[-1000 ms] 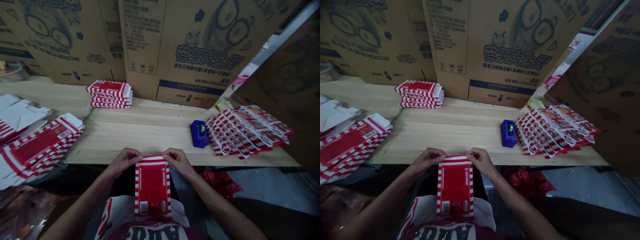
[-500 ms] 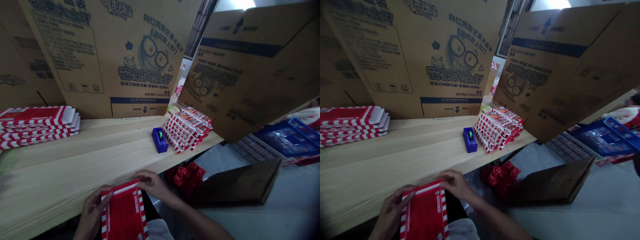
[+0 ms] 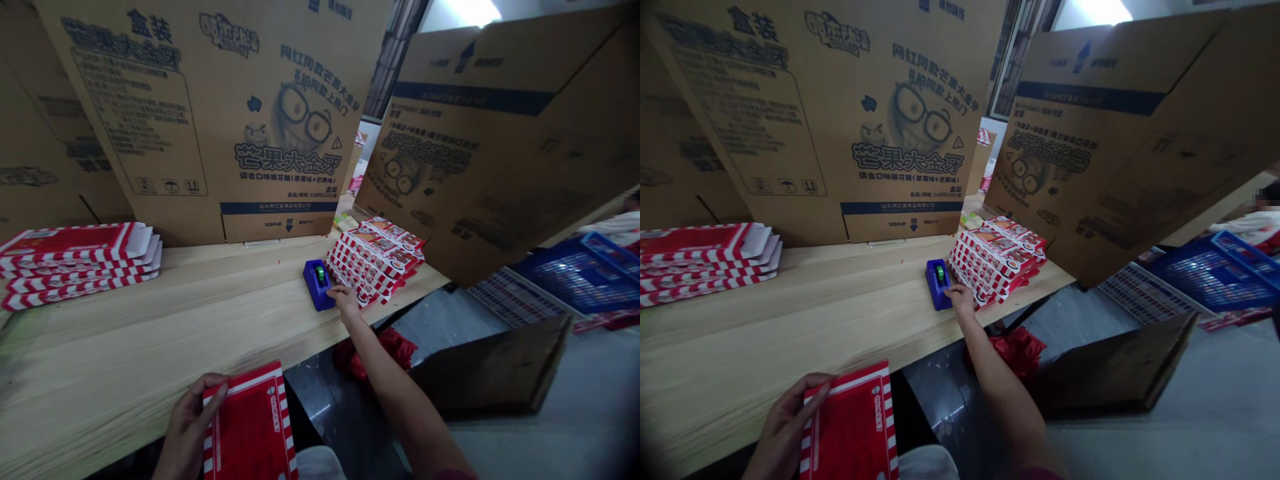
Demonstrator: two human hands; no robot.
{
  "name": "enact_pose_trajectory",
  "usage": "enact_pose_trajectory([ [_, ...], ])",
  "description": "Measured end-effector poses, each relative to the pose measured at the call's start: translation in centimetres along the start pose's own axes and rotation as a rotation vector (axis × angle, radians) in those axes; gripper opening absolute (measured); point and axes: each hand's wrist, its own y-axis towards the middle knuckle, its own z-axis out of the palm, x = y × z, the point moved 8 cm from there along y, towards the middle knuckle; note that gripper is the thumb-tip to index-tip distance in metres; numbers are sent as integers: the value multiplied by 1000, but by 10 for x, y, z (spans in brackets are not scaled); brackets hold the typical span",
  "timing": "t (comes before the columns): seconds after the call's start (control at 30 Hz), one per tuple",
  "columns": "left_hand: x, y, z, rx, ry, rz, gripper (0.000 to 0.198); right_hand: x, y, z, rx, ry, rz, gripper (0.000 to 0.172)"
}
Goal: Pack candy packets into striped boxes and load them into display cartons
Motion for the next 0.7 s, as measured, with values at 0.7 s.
enact_pose_trajectory([
  [0.7,-48,25,18,34,121,205,33,-37,-61,-13,0,272,70,34],
])
